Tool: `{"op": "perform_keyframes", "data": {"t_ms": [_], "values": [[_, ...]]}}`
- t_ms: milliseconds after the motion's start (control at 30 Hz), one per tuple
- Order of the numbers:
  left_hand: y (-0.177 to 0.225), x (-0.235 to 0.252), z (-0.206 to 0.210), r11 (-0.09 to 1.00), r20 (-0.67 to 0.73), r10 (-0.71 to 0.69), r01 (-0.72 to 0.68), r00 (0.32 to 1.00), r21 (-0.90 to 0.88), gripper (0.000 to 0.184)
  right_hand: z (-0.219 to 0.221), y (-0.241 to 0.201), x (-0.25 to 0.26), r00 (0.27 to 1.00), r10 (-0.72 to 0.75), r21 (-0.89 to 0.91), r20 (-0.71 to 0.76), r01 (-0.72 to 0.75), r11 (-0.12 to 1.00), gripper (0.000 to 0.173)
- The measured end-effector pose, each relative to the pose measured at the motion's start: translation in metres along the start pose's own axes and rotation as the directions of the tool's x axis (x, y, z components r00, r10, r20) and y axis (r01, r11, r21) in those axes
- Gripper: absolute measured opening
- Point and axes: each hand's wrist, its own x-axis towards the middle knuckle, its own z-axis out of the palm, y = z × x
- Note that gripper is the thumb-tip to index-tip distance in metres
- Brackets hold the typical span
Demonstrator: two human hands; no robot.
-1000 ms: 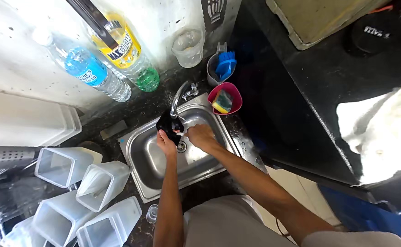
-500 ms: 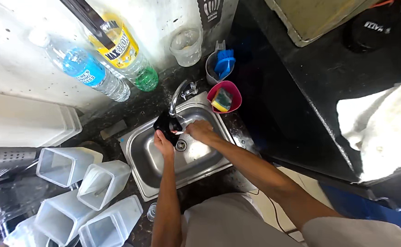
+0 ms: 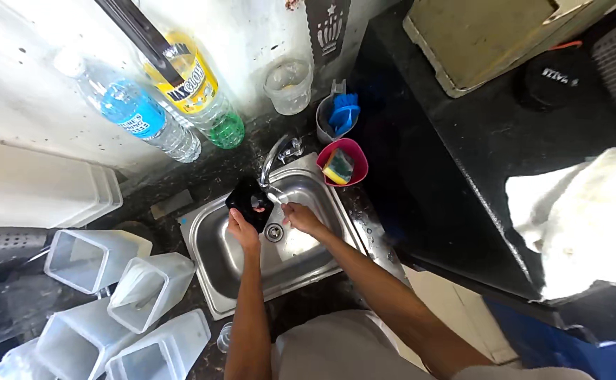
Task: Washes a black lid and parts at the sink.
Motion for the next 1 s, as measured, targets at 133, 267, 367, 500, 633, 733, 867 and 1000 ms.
{"op": "perform_keyframes", "data": {"t_ms": [133, 267, 367, 500, 633, 733, 867, 1000], "values": [[0.002, -0.008, 0.007, 0.988, 0.037, -0.029, 0.035, 0.999, -0.149, 0.057, 0.03, 0.007, 0.012, 0.986, -0.139, 0.443, -0.094, 0.167, 0.881, 0.047], [0.027, -0.001, -0.013, 0.843, 0.383, -0.19, 0.35, 0.904, -0.408, 0.103, 0.019, 0.003, 0.022, 0.946, -0.263, 0.442, -0.19, 0.321, 0.837, 0.045], [0.047, 0.008, -0.031, 0.855, 0.557, -0.325, 0.489, 0.764, -0.171, 0.088, -0.001, -0.003, 0.027, 0.92, -0.332, 0.327, -0.205, 0.385, 0.863, 0.035], [0.053, 0.016, -0.015, 0.843, 0.396, -0.503, 0.537, 0.768, 0.03, 0.045, -0.024, -0.011, 0.011, 0.927, -0.318, -0.038, -0.197, 0.317, 0.948, 0.046], [0.053, 0.031, 0.002, 0.802, 0.253, -0.566, 0.595, 0.784, -0.051, 0.065, -0.038, -0.028, -0.041, 0.923, -0.24, -0.42, -0.302, 0.097, 0.902, 0.046], [0.05, 0.043, 0.008, 0.767, 0.217, -0.601, 0.631, 0.77, -0.115, 0.067, -0.037, -0.039, -0.06, 0.92, -0.288, -0.606, -0.266, 0.072, 0.792, 0.034], [0.061, 0.052, 0.024, 0.781, 0.151, -0.597, 0.614, 0.788, -0.114, 0.065, -0.043, -0.073, -0.053, 0.945, -0.278, -0.748, -0.171, 0.059, 0.661, 0.018], [0.065, 0.054, 0.022, 0.785, 0.187, -0.581, 0.606, 0.792, -0.127, 0.064, -0.061, -0.105, -0.034, 0.974, -0.225, -0.848, 0.034, 0.148, 0.509, 0.016]]}}
